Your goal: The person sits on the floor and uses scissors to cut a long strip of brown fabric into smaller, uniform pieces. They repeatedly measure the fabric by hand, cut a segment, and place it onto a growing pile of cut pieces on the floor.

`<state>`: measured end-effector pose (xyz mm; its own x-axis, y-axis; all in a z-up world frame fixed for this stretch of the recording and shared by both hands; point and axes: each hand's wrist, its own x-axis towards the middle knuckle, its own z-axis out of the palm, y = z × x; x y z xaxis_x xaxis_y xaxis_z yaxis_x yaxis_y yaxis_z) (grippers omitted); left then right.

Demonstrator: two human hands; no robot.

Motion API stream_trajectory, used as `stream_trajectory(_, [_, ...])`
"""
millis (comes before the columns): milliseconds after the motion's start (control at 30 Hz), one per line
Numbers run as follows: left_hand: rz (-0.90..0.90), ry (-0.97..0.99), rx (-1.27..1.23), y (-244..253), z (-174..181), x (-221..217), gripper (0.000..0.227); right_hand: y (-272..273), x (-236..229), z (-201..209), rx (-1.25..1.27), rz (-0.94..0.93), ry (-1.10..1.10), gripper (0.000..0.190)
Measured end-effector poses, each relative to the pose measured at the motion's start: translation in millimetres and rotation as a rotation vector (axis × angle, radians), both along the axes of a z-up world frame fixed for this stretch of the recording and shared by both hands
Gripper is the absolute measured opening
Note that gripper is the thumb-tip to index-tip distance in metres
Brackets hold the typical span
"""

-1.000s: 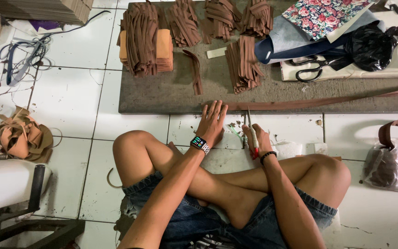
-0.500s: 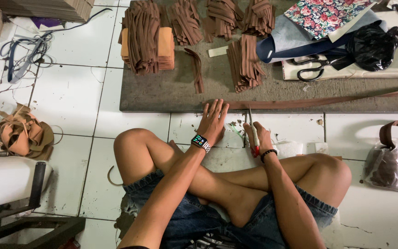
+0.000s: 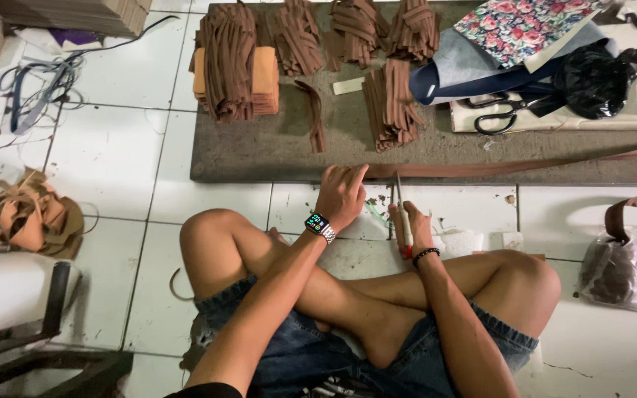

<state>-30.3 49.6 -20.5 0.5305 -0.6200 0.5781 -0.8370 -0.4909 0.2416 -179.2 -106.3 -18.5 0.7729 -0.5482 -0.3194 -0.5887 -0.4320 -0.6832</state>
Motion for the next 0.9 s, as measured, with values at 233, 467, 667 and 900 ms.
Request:
stream_trajectory(233, [-0.064, 0.285, 0.061, -54, -12, 28, 0.039, 11, -5, 28, 0.007, 0.016, -0.042, 0.051])
stream_trajectory(467, [-0.108, 0.586, 0.143, -55, -1, 31, 0.022, 3, 1, 20, 0.083, -0.002, -0.021, 0.047])
stream_trajectory(667, [-0.135, 0.704, 0.133, -52, 21, 35, 0.023, -7, 5, 6, 0.093, 0.016, -0.046, 0.049])
stream_trajectory(900, [-0.194, 0.844, 0.005, -44, 70, 32, 0.031, -6, 7, 12, 0.116, 0.0, -0.016, 0.046])
